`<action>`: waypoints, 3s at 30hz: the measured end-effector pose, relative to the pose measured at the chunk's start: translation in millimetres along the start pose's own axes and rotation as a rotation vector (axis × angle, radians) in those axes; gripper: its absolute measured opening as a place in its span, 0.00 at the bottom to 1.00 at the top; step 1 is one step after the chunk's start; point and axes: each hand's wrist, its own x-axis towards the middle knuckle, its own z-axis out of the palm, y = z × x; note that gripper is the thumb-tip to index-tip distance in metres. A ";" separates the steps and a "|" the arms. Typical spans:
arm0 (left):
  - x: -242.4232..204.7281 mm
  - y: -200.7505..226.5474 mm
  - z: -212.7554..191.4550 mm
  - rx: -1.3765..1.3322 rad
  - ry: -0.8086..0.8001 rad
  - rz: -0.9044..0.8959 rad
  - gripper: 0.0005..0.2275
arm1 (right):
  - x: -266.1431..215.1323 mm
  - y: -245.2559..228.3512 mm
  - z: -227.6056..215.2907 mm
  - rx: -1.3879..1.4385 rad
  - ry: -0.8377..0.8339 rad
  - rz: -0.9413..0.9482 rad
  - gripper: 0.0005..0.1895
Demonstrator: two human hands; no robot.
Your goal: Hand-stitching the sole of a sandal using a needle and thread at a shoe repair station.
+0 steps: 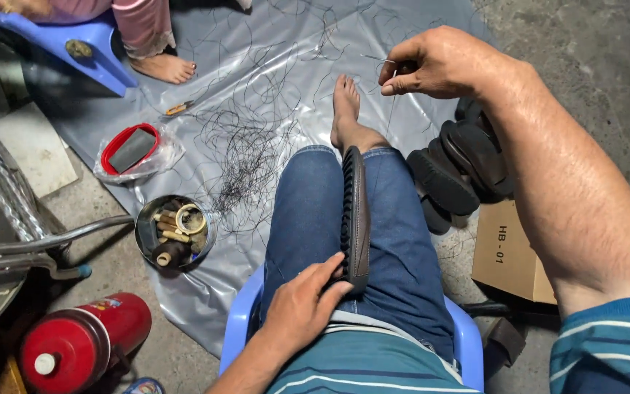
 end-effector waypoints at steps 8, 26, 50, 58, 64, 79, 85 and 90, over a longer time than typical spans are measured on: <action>-18.7 -14.8 6.4 -0.125 0.097 0.043 0.10 | 7.1 -4.0 17.3 0.067 0.004 0.003 0.06; 6.0 -0.3 -20.1 0.061 -0.004 0.251 0.21 | -138.9 76.8 126.0 -0.347 -0.197 0.382 0.22; 26.0 -17.8 4.1 -0.106 -0.095 0.190 0.26 | -161.5 -16.0 161.7 0.016 -0.150 -0.231 0.23; 28.1 -17.4 4.5 -0.096 -0.106 0.187 0.26 | -156.6 -11.1 162.0 -0.042 -0.148 -0.245 0.23; 28.9 -17.5 5.2 -0.089 -0.111 0.201 0.26 | -156.6 -14.6 160.1 -0.079 -0.149 -0.232 0.23; 32.7 -19.6 18.4 0.023 -0.084 0.162 0.24 | -166.3 -20.7 179.6 -0.495 -0.026 -0.258 0.24; 30.0 -19.4 15.0 -0.207 0.059 0.253 0.24 | -157.3 -0.5 206.8 0.164 0.285 -0.289 0.14; 31.8 -20.9 18.0 -0.232 0.041 0.242 0.24 | -155.0 5.2 216.7 0.250 0.351 -0.307 0.14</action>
